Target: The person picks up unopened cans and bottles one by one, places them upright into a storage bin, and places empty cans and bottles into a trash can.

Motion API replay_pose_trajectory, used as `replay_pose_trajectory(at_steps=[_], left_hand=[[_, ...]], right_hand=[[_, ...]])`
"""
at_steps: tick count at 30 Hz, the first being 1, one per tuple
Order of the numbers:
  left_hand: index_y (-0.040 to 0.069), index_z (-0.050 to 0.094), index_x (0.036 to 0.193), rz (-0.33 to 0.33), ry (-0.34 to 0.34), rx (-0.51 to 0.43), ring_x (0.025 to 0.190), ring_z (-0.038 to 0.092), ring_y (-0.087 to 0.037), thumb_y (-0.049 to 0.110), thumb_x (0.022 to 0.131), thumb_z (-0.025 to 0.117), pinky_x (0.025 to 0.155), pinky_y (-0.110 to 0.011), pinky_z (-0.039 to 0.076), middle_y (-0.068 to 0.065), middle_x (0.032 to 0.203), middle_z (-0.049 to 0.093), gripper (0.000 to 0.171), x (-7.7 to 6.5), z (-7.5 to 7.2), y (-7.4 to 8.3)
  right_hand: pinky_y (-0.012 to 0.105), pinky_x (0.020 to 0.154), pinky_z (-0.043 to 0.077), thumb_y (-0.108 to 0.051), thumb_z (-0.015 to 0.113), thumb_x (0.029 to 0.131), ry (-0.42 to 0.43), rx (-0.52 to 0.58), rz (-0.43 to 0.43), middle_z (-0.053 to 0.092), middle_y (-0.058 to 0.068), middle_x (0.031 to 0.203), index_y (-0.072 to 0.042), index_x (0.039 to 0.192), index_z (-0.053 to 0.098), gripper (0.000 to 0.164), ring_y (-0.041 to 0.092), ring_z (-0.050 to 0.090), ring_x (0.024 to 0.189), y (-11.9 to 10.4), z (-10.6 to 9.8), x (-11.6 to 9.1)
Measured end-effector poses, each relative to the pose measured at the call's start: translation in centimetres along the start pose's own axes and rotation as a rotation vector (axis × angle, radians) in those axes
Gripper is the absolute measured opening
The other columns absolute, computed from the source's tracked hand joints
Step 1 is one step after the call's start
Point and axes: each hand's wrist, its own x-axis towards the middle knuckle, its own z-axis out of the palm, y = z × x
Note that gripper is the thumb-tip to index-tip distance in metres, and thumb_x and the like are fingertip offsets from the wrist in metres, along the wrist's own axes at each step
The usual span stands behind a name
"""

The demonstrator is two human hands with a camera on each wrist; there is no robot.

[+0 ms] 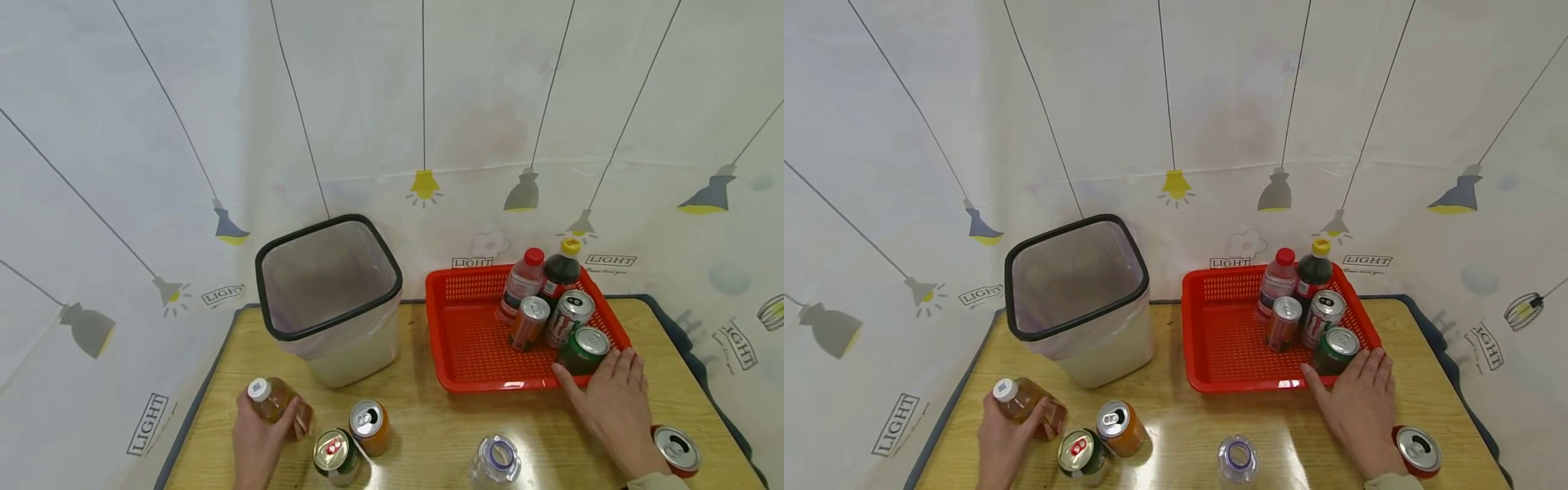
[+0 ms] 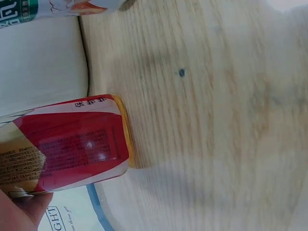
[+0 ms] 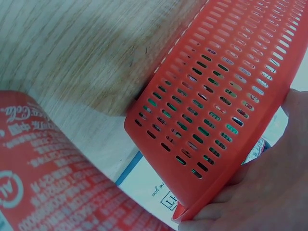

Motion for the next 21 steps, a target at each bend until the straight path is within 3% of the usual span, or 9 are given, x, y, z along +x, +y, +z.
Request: replay_pose_trajectory(at_steps=[8, 14, 18, 20, 21], left_hand=[[-0.012, 0.046, 0.13, 0.119, 0.08, 0.009, 0.096, 0.067, -0.053, 0.015, 0.077, 0.089, 0.079, -0.065, 0.053, -0.032, 0.108, 0.064, 0.073, 0.7, -0.9, 0.4], [-0.012, 0.048, 0.127, 0.181, 0.149, 0.003, 0.087, 0.068, -0.05, 0.012, 0.073, 0.091, 0.072, -0.064, 0.053, -0.03, 0.103, 0.065, 0.073, 1.1, -2.4, 2.4], [-0.012, 0.049, 0.125, 0.205, 0.146, 0.011, 0.087, 0.069, -0.045, 0.011, 0.072, 0.092, 0.071, -0.06, 0.054, -0.028, 0.103, 0.066, 0.071, 1.1, -3.5, 4.0], [-0.01, 0.049, 0.124, 0.207, 0.14, 0.018, 0.086, 0.069, -0.042, 0.011, 0.071, 0.092, 0.069, -0.055, 0.055, -0.026, 0.104, 0.066, 0.072, 0.9, -3.9, 4.8], [-0.01, 0.05, 0.124, 0.207, 0.134, 0.012, 0.086, 0.069, -0.04, 0.011, 0.071, 0.092, 0.07, -0.046, 0.057, -0.025, 0.104, 0.066, 0.071, 0.8, -4.2, 5.2]], right_hand=[[0.076, 0.114, 0.012, -0.083, 0.032, 0.094, 0.013, 0.0, -0.006, -0.005, 0.054, 0.152, 0.033, 0.144, 0.006, 0.129, 0.07, 0.002, 0.142, 0.0, -0.1, -0.1], [0.076, 0.114, 0.012, -0.081, 0.033, 0.096, 0.023, 0.001, -0.016, -0.004, 0.054, 0.152, 0.033, 0.144, 0.006, 0.127, 0.07, 0.003, 0.142, 0.0, -0.2, -0.3], [0.076, 0.114, 0.013, -0.081, 0.032, 0.096, 0.021, -0.001, -0.016, -0.003, 0.054, 0.152, 0.033, 0.144, 0.006, 0.127, 0.07, 0.003, 0.142, -0.1, -0.2, -0.3], [0.075, 0.114, 0.012, -0.081, 0.032, 0.096, 0.017, 0.001, -0.012, -0.004, 0.054, 0.152, 0.033, 0.144, 0.006, 0.127, 0.069, 0.002, 0.142, -0.2, -0.2, -0.3], [0.075, 0.114, 0.012, -0.081, 0.032, 0.096, 0.014, 0.001, -0.011, -0.004, 0.054, 0.152, 0.033, 0.144, 0.005, 0.127, 0.069, 0.001, 0.142, -0.2, -0.3, -0.3]])
